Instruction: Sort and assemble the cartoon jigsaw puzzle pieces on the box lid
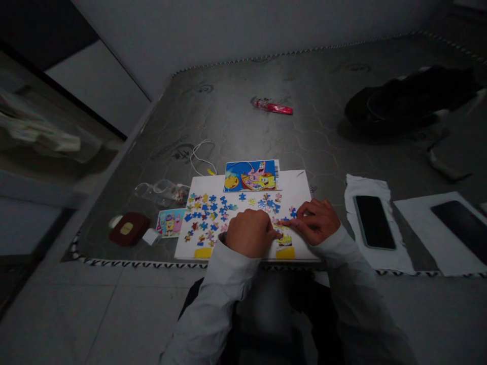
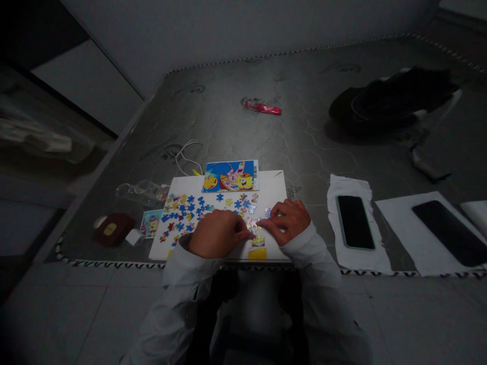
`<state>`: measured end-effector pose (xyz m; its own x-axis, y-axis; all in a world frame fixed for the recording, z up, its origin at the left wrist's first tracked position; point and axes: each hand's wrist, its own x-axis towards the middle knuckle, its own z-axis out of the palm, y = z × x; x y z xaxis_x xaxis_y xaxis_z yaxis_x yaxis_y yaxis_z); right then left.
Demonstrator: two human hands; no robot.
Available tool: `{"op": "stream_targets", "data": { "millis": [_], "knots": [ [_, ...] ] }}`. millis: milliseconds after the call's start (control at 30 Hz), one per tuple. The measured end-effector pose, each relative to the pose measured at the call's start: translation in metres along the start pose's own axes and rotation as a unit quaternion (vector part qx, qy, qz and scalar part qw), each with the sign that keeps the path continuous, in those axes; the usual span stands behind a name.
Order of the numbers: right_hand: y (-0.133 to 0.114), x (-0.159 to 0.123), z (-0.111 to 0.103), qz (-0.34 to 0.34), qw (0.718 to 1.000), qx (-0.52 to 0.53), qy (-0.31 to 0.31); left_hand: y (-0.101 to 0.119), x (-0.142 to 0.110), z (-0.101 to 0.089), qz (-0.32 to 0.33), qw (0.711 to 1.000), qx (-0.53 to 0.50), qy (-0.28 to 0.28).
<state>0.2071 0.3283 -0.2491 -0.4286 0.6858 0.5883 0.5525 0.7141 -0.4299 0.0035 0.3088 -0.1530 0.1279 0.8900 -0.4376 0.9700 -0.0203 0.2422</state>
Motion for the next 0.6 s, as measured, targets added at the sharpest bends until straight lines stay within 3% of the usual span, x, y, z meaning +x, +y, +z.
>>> {"op": "stream_targets", "data": {
  "millis": [167, 400, 600],
  "knots": [
    [0.0, 0.001, -0.001, -0.003, 1.0, 0.014, -0.004, -0.001, -0.002, 0.0, 0.007, 1.0, 0.003, 0.003],
    [0.005, 0.002, -0.01, 0.016, 0.998, 0.037, 0.056, 0.001, -0.006, -0.002, 0.005, 1.0, 0.004, -0.008],
    [0.004, 0.002, -0.012, 0.039, 0.997, 0.031, 0.067, 0.009, -0.008, 0.0, -0.001, 0.999, 0.01, -0.033]
  ]
}}
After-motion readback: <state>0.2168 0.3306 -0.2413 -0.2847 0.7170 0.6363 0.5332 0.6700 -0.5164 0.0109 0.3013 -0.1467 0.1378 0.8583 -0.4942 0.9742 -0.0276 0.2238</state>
